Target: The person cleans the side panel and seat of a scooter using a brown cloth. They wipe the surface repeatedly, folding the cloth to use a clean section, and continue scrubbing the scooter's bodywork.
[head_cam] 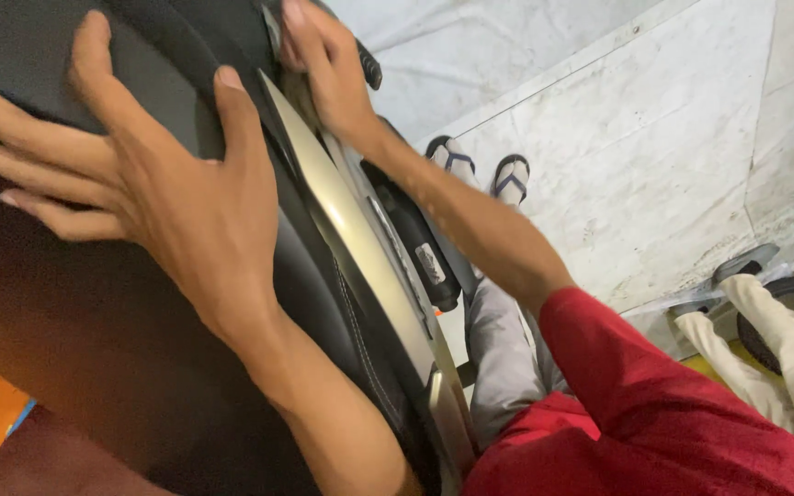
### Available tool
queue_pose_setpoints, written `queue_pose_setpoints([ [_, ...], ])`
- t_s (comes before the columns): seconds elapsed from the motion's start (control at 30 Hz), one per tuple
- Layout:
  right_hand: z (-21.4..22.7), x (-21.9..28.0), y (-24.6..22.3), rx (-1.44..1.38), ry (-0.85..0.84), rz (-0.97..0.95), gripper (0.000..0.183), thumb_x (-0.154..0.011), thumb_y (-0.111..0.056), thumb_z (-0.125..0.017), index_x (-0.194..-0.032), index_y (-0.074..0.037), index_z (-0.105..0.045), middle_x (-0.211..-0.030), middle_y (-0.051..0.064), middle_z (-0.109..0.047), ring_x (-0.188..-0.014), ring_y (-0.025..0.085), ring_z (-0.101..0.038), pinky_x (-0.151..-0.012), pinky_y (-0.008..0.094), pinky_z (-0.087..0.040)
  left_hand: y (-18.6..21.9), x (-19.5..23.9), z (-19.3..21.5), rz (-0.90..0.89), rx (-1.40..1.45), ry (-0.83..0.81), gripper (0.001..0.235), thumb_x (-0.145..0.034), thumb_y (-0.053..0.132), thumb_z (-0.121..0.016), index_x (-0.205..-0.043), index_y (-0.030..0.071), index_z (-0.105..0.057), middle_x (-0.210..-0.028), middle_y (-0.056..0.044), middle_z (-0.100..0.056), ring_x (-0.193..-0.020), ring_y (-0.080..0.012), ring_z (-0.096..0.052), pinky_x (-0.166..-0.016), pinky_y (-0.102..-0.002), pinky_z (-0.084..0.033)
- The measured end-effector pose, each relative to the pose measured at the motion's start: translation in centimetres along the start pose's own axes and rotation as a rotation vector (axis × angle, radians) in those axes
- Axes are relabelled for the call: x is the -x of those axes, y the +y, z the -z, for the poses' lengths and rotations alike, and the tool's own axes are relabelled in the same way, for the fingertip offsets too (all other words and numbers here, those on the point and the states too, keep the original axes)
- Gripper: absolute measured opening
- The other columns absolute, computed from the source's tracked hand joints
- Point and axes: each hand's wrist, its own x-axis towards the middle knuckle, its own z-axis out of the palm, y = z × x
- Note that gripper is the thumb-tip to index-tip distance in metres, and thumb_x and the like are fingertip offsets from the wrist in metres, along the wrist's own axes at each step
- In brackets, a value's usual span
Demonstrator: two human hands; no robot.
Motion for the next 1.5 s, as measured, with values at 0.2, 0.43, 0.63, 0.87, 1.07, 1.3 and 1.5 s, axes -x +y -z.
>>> queue_pose_setpoints([
  [0.2,-0.5,5.7,-6.1,-0.166,0.136,-0.018,0.047,-0.114,-0.033,-0.044,-0.078,-0.004,-0.042,-0.075,0.003,-0.041,-0.073,0.015,-0.038,-0.071,0.032,-0.036,1.6,-0.3,0.6,0.069,-0.305,0.026,0.063,-0.108,0.037,-0.074,-0.157,0.018,-0.039,-0.163,-0.041,-0.010,-0.155,-0.0529,-0.002,-0.127,-0.069,-0.001],
  [0.43,1.4,6.8,-8.2,0.434,-0.142,0.097,0.031,-0.114,-0.027,-0.051,-0.105,-0.002,-0.066,-0.104,0.006,-0.049,-0.097,0.017,-0.046,-0.091,0.031,-0.040,2.7,-1.2,1.0,0.217,-0.146,-0.078,0.063,-0.106,0.043,-0.068,-0.155,0.020,-0.036,-0.167,-0.035,-0.005,-0.159,-0.0434,0.003,-0.128,-0.072,0.009],
  [0.63,1.1,3.4,-4.5,0.368,-0.135,-0.022,0.026,-0.115,-0.023,-0.050,-0.110,-0.004,-0.067,-0.133,0.010,-0.052,-0.121,0.018,-0.053,-0.108,0.032,-0.045,2.3,-1.2,0.7,0.160,-0.152,-0.056,0.063,-0.106,0.039,-0.070,-0.154,0.019,-0.036,-0.167,-0.019,-0.039,-0.159,-0.0406,-0.021,-0.125,-0.069,0.004],
  [0.87,1.2,6.8,-6.2,0.216,-0.172,-0.041,0.021,-0.113,-0.024,-0.055,-0.123,-0.005,-0.056,-0.146,0.011,-0.052,-0.135,0.018,-0.051,-0.118,0.034,-0.042,0.2,-0.1,0.0,-0.002,-0.018,0.011,0.059,-0.108,0.025,-0.066,-0.156,0.016,-0.033,-0.162,-0.020,-0.043,-0.154,-0.0381,-0.036,-0.126,-0.061,-0.021],
  [1.07,1.4,8.3,-7.7,0.150,-0.139,-0.142,0.028,-0.111,-0.024,-0.060,-0.131,-0.007,-0.049,-0.149,0.012,-0.048,-0.135,0.021,-0.050,-0.118,0.038,-0.042,1.0,-0.6,0.4,0.042,-0.081,0.001,0.060,-0.111,0.027,-0.071,-0.157,0.014,-0.035,-0.158,-0.021,-0.045,-0.154,-0.0409,-0.040,-0.126,-0.063,-0.022],
  [1.3,1.7,4.0,-5.4,0.471,-0.247,-0.046,0.044,-0.119,-0.015,-0.042,-0.163,-0.012,-0.042,-0.168,0.010,-0.027,-0.160,0.025,-0.025,-0.135,0.039,-0.020,0.7,-0.3,0.1,0.017,-0.120,0.012,0.062,-0.110,0.030,-0.072,-0.158,0.016,-0.035,-0.159,-0.023,-0.043,-0.151,-0.0403,-0.035,-0.123,-0.062,-0.015],
  [1.5,1.9,8.7,-8.9,0.358,-0.272,-0.081,0.045,-0.118,-0.022,-0.040,-0.162,-0.012,-0.043,-0.169,0.009,-0.032,-0.162,0.025,-0.024,-0.137,0.040,-0.015,1.1,-0.5,0.3,0.068,-0.164,-0.006,0.062,-0.112,0.034,-0.075,-0.157,0.016,-0.037,-0.162,-0.027,-0.037,-0.156,-0.0444,-0.025,-0.124,-0.068,-0.011],
])
